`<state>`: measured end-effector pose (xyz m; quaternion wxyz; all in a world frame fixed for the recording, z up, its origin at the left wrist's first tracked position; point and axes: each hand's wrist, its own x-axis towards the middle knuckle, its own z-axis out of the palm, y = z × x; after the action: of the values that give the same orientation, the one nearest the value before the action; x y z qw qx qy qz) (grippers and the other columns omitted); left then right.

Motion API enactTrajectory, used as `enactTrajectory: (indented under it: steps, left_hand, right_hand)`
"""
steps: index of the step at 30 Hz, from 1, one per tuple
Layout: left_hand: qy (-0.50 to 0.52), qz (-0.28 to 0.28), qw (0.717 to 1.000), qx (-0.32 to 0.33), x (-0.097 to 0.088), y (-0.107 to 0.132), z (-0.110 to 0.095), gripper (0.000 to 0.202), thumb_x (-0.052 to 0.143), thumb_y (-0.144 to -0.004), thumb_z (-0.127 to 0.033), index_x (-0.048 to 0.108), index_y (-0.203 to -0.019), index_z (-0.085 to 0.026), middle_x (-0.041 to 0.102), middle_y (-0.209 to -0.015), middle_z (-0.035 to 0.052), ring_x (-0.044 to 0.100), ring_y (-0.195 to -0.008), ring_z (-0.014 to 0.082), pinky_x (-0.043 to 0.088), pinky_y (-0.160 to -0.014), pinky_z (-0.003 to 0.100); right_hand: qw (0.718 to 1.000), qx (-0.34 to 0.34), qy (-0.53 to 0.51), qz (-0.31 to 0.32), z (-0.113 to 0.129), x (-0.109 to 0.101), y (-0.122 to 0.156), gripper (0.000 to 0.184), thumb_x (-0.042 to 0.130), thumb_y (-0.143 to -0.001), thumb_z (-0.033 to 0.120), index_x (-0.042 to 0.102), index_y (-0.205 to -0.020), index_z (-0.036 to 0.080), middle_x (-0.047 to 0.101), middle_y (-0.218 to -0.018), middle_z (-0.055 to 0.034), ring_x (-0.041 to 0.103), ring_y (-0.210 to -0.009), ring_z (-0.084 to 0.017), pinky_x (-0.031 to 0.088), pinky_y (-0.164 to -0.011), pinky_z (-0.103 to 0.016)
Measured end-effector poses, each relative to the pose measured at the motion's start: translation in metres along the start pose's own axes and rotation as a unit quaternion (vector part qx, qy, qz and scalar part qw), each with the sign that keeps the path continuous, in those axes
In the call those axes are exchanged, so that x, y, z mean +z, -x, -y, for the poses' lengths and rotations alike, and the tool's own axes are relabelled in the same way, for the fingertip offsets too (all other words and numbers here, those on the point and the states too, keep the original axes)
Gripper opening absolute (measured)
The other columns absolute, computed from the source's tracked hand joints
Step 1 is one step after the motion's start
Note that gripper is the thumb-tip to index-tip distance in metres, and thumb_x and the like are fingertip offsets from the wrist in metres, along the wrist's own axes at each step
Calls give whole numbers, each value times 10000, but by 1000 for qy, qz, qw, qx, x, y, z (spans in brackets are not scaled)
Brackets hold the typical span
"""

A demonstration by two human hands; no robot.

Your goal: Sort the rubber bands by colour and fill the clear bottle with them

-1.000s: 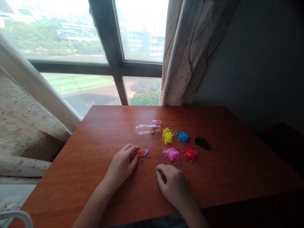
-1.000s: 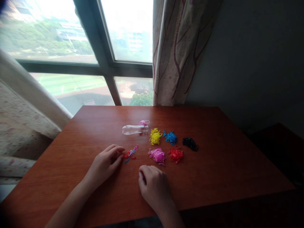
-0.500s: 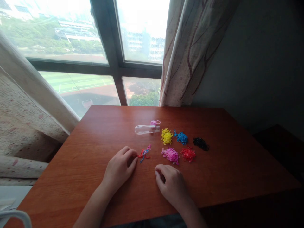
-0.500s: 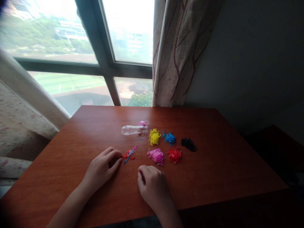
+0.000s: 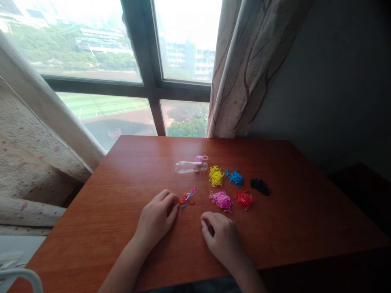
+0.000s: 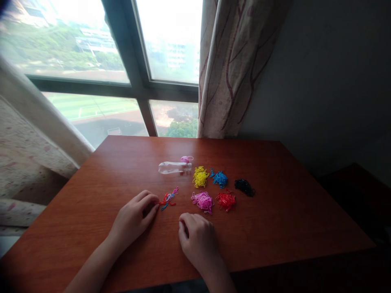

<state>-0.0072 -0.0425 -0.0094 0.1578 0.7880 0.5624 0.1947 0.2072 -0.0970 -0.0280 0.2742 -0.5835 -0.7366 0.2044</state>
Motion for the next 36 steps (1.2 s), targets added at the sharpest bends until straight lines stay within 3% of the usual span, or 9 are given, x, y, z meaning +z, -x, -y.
enactTrajectory:
  steps: [8,18,25,30,36]
  left_hand:
    - [-32,12,999,24,4,8,-9,152,494,-922,-304,633,-898,-246,640,-906,25,630,-827,200,474,-729,298]
    - [-43,-3,998,38,9,7,-3,173,477,-932,-274,631,-866,-233,650,-877,25,624,-791,192,460,-709,297]
    - [54,5,998,41,7,6,-8,132,483,-913,-220,614,-901,-226,628,-864,8,614,-730,138,458,-663,231]
    - [67,12,994,88,3,-22,-38,147,482,-908,-193,626,-897,-220,627,-871,16,604,-759,137,444,-656,217]
    - [-30,48,988,147,15,-91,-94,165,489,-919,-218,653,-915,-231,666,-963,24,642,-834,170,455,-665,248]
  right_hand:
    - [1000,0,5,-1,0,0,0,138,512,-863,106,585,-834,220,626,-730,18,573,-680,-146,310,-649,-262]
    - [1000,-8,8,-7,-1,1,0,140,505,-867,108,580,-823,218,629,-727,18,570,-673,-141,310,-642,-256]
    - [1000,-5,6,-7,0,1,0,137,507,-873,115,581,-832,222,630,-737,18,575,-688,-143,311,-647,-256]
    - [1000,-3,8,-6,0,2,-1,133,511,-867,113,582,-836,221,630,-740,15,575,-689,-143,299,-638,-259]
    - [1000,6,11,-1,0,1,-3,121,510,-875,132,571,-822,222,624,-739,14,574,-692,-144,288,-632,-263]
